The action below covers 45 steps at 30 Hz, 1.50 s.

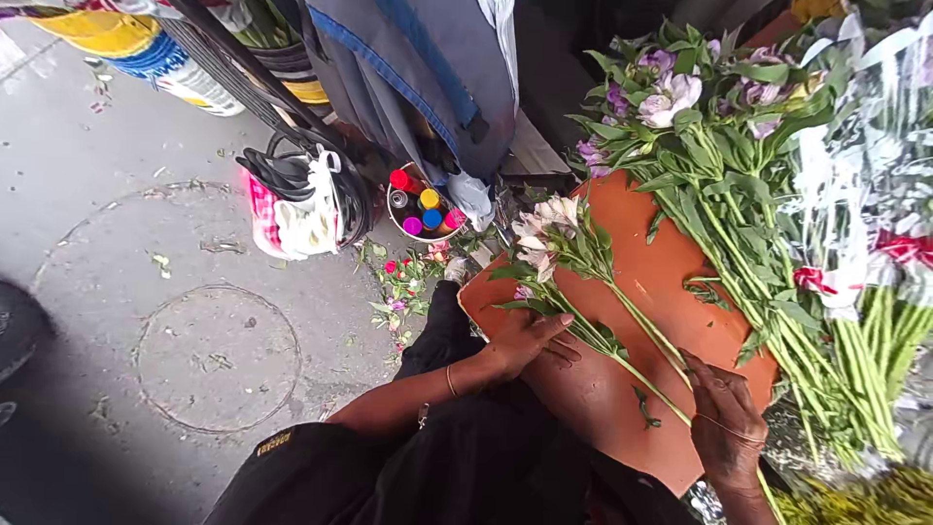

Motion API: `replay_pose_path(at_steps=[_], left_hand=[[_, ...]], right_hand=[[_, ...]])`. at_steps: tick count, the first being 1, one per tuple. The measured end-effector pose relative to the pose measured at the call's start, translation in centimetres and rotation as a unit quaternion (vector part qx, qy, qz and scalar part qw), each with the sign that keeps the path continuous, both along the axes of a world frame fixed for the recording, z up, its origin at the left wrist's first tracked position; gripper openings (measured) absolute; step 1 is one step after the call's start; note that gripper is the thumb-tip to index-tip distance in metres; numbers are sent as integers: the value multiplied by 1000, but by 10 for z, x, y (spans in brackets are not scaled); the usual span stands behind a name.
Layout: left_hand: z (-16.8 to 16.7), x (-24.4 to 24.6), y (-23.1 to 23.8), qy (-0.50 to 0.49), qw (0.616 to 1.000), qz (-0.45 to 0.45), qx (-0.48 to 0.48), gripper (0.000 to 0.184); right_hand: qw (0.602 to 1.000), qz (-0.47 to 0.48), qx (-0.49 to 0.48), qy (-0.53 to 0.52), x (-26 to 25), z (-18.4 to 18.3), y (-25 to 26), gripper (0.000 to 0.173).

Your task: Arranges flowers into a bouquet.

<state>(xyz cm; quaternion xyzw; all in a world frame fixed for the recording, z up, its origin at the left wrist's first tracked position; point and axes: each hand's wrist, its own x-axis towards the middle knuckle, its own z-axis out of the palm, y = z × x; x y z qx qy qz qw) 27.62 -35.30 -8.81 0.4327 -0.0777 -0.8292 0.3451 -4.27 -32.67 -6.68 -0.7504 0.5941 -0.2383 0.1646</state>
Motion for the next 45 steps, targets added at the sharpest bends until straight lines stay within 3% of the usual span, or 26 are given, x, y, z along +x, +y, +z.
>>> replay_pose_path(at_steps=[7,13,15,16,18,19,21,24,27,35,39,45], left_hand=[[10,18,-12,-43,998,20,32,24],[5,31,-3,-58,997,36,28,25],[10,29,3,-56,994,71,-55,23],[12,28,10,-61,983,95,-145,21],[14,27,17,-69,938,141,-310,18],[12,27,18,-72,926,152,-338,18],[5,27,19,-77,946,142,-281,18],[-7,23,14,-54,989,83,-108,23],[-2,19,5,-45,997,65,-8,23],[2,35,-2,-13,1000,11,17,23],[1,51,1,-67,997,-19,-22,23],[-5,65,-3,-89,995,-5,-49,22]], right_hand=[[990,-52,-101,80,-2,90,-31,22],[998,-34,-34,40,-18,73,-18,23],[999,-34,-22,-8,-10,71,-14,24],[999,-35,-23,-23,-7,72,-14,25],[998,-48,-33,-37,-4,78,-14,25],[997,-57,-32,-40,-6,81,-15,25],[996,-71,-32,-39,-10,83,-16,26],[997,-70,-27,-22,-14,76,-16,26],[998,-50,-11,-23,-11,69,-10,25],[998,-26,-1,-57,-27,47,-2,25],[996,-20,28,-87,-9,29,4,25],[998,-24,17,47,-11,-24,25,23]])
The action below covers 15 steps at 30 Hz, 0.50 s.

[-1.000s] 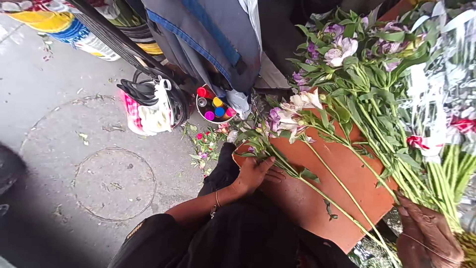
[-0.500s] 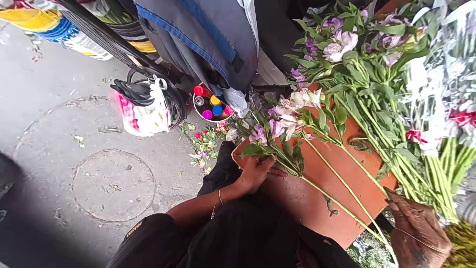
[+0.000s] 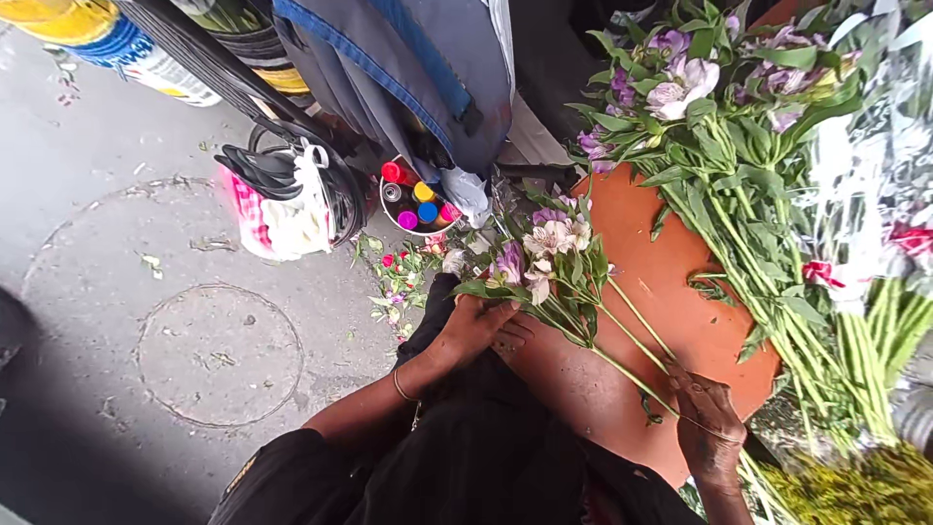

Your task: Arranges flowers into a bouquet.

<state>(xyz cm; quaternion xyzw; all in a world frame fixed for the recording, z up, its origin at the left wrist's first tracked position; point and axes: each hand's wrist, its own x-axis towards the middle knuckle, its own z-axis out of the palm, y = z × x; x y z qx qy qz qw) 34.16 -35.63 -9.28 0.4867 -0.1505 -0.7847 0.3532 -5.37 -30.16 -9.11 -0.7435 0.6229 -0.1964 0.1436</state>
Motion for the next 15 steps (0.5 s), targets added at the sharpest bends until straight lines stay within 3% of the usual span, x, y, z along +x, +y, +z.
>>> replay_pose_path(at_steps=[4,10,15], left_hand=[[-2,6,-2,-3,1000,14,-14,17],[-4,17,-2,-17,999,-3,-32,17],[2,43,1,-85,994,-53,-42,17]], right_hand=[[999,12,-8,53,5,-2,1,26],[998,42,7,43,4,5,-9,31],[993,46,-66,85,-21,40,-49,33]])
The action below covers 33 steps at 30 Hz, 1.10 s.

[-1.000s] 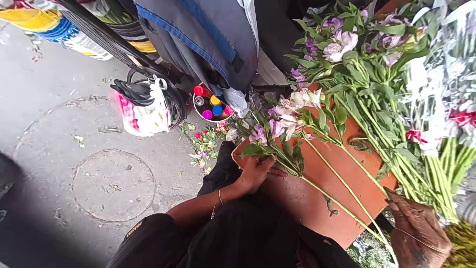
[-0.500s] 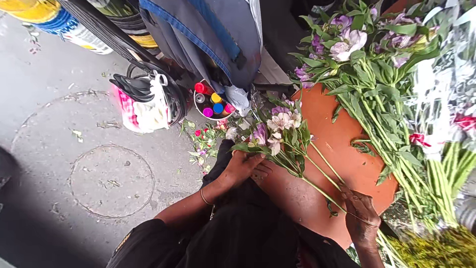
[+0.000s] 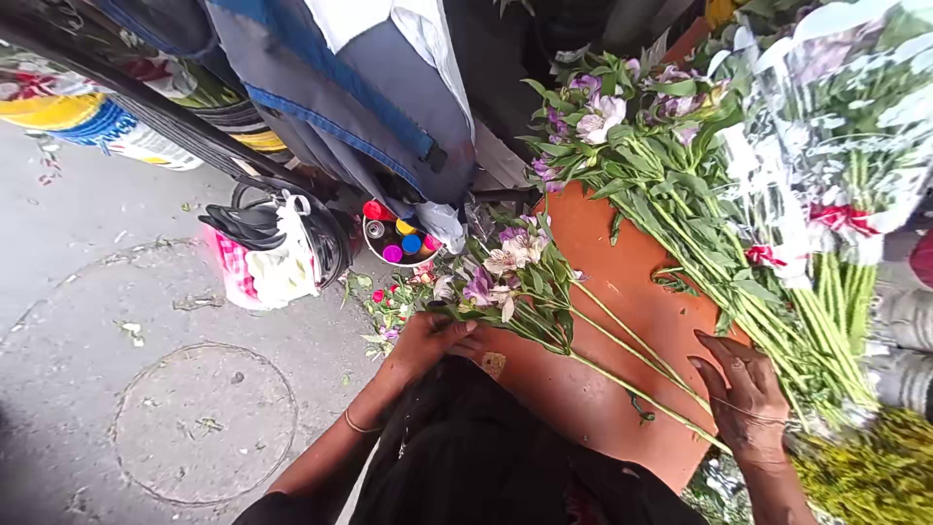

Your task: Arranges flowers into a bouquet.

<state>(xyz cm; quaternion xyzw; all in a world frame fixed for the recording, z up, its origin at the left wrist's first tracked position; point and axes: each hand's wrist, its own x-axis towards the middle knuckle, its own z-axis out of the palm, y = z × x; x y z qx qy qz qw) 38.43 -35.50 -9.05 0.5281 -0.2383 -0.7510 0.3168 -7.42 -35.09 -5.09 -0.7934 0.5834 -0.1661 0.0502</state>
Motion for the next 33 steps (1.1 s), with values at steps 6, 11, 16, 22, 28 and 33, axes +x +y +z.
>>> replay_pose_path(at_steps=[6,11,16,22,28,33], left_hand=[[19,33,-1,-411,879,-216,-110,23],[38,34,19,-542,798,-172,-197,30],[47,22,47,-560,776,-88,-277,28],[58,-19,57,-476,769,-35,-424,32],[91,-98,20,-76,862,-7,-502,38],[149,-159,7,209,836,114,-495,39]], right_hand=[[996,-78,-45,18,-34,9,-114,40],[996,-79,34,8,-41,-12,-156,29],[990,-126,14,-54,-44,6,-144,33],[992,-63,-72,-79,-46,67,-135,43],[974,-10,-228,-7,45,163,-65,32],[935,73,-345,43,123,153,8,14]])
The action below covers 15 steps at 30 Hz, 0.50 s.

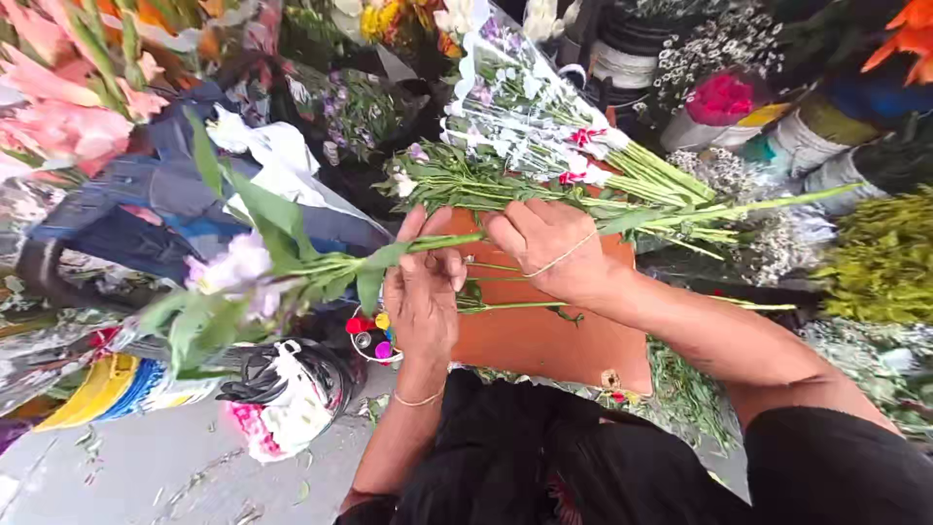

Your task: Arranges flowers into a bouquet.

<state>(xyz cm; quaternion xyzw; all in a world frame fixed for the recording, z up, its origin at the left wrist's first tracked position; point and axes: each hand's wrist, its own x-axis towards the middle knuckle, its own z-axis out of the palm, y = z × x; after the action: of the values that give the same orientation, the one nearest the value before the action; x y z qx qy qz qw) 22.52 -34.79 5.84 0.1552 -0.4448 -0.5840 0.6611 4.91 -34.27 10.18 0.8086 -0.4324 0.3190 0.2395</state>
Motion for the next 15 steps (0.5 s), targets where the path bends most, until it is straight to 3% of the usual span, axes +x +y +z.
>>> replay_pose_path(at_steps=[4,7,10,12,15], left_hand=[[2,-5,14,42,998,42,18,40],[-3,24,13,-2,995,91,31,44],[-12,44,20,-10,992,105,71,47],[-18,57,26,17,989,104,104,49],[-23,68,37,41,985,80,146,50]], right_hand=[[994,-98,35,23,-37,-26,43,38],[981,-140,126,51,-126,-62,99,34],[960,-203,176,75,-226,-106,193,40],[912,-313,260,54,-275,-130,272,42],[780,-436,447,-48,-318,-134,356,36]])
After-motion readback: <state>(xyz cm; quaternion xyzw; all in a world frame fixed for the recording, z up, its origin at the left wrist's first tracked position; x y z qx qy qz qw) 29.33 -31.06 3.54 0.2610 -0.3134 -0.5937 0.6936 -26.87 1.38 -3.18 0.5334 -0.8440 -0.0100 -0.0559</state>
